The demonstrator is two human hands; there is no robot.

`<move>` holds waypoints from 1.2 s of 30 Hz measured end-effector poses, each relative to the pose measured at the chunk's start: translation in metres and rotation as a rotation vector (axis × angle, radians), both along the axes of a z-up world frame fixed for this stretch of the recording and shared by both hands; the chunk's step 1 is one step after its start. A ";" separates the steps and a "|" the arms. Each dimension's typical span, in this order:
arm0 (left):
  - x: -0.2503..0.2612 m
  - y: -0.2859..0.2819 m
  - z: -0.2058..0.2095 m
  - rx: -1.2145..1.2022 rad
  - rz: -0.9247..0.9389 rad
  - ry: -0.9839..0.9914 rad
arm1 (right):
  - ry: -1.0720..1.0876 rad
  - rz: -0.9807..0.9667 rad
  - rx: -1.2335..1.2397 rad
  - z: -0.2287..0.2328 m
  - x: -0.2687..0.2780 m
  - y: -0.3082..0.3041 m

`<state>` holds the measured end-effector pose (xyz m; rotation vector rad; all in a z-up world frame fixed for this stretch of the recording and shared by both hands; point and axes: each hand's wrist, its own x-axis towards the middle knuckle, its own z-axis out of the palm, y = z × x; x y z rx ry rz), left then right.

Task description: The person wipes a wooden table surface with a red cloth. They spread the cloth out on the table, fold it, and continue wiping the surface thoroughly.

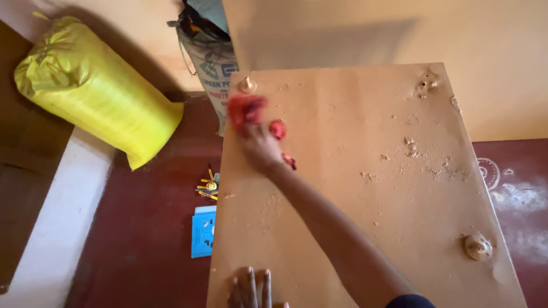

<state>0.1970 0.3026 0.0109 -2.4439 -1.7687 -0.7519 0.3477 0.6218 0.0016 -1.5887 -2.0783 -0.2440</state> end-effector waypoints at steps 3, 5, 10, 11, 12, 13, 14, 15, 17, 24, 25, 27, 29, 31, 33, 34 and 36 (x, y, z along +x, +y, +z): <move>-0.009 0.005 -0.001 0.012 0.001 0.016 | -0.102 0.251 0.116 0.039 0.015 0.006; -0.008 0.005 -0.002 0.012 0.001 0.010 | -0.172 0.304 0.226 0.072 0.053 0.004; -0.012 0.006 0.002 0.024 0.015 0.015 | 1.003 0.162 -0.210 0.116 0.179 -0.018; -0.013 0.003 0.004 0.019 0.018 0.020 | 0.836 -0.097 -0.249 0.109 0.214 -0.022; -0.009 0.003 0.003 0.017 0.009 0.016 | 0.596 -0.285 -0.202 0.095 0.250 -0.030; -0.007 0.002 0.003 0.014 0.005 0.011 | 0.380 -0.456 -0.169 0.075 0.284 -0.044; -0.004 0.004 0.004 0.017 -0.002 0.002 | 0.255 -0.588 -0.159 0.056 0.318 -0.061; -0.001 0.004 0.004 0.019 -0.009 -0.007 | 0.154 -0.708 -0.156 0.037 0.347 -0.080; -0.001 0.003 0.004 0.026 -0.016 -0.014 | 0.098 -0.816 -0.178 0.007 0.386 -0.118; -0.002 -0.015 0.009 0.051 -0.036 -0.049 | 0.023 -0.918 -0.224 0.007 0.418 -0.246; -0.002 -0.020 0.011 0.030 -0.021 -0.054 | 0.012 -0.918 -0.234 0.010 0.413 -0.267; -0.003 -0.036 0.019 -0.036 0.018 -0.059 | -0.012 -0.906 -0.279 0.017 0.400 -0.316; 0.001 -0.038 0.023 -0.070 0.034 -0.047 | -0.052 -0.885 -0.341 0.022 0.386 -0.379; 0.000 -0.039 0.023 -0.081 0.025 -0.036 | -0.094 -0.860 -0.410 0.024 0.365 -0.457; 0.001 -0.039 0.021 -0.040 0.023 -0.022 | -0.141 -0.841 -0.451 0.030 0.342 -0.529; -0.002 -0.039 0.019 -0.019 0.025 -0.011 | -0.155 -0.840 -0.455 0.030 0.325 -0.562; -0.003 -0.034 0.007 -0.069 0.040 0.076 | -0.189 -0.860 -0.444 0.030 0.291 -0.624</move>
